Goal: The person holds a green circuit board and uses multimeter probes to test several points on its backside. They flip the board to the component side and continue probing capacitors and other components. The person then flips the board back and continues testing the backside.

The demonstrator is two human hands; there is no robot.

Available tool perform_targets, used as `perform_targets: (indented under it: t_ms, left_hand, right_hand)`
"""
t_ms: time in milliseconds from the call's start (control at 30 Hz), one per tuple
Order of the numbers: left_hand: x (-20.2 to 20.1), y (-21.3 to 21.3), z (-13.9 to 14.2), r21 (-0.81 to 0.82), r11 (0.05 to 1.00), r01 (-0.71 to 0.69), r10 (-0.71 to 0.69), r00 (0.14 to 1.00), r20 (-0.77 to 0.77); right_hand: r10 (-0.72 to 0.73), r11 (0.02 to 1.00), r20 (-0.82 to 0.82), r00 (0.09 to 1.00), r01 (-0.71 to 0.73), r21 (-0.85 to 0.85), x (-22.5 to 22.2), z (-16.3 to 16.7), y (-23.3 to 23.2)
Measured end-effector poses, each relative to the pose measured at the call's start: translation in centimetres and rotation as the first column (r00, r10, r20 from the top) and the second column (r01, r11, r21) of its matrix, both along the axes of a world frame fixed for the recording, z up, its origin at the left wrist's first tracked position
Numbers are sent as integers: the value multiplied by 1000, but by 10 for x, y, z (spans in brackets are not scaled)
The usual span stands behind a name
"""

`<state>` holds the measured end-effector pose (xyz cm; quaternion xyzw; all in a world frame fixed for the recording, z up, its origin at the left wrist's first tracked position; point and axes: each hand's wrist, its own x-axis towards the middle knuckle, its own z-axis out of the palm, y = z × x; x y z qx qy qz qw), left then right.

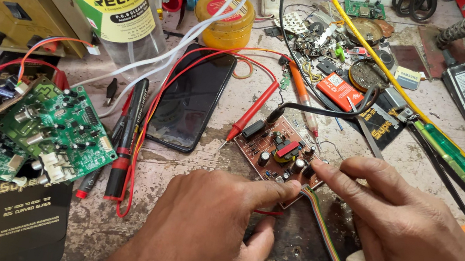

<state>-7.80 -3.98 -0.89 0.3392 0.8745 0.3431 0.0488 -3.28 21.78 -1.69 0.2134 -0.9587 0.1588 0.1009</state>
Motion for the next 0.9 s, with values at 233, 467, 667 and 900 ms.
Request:
perform_targets:
  t_ms: [233, 467, 667, 900]
  left_hand:
    - [4, 3, 5, -56, 998, -40, 43, 998, 50]
    - [3, 4, 5, -21, 999, -25, 25, 1000, 5]
    - [1, 4, 4, -92, 995, -41, 47, 997, 66]
    - [0, 10, 0, 93, 995, -44, 51, 996, -76]
  right_hand:
    - [2, 1000, 1, 1000, -2, 30, 4, 5, 2]
    - [33, 998, -52, 998, -35, -42, 5, 4, 5]
    - [-73, 997, 28, 997, 74, -33, 4, 0, 6]
    - [-50, 998, 44, 998, 52, -32, 0, 0, 9]
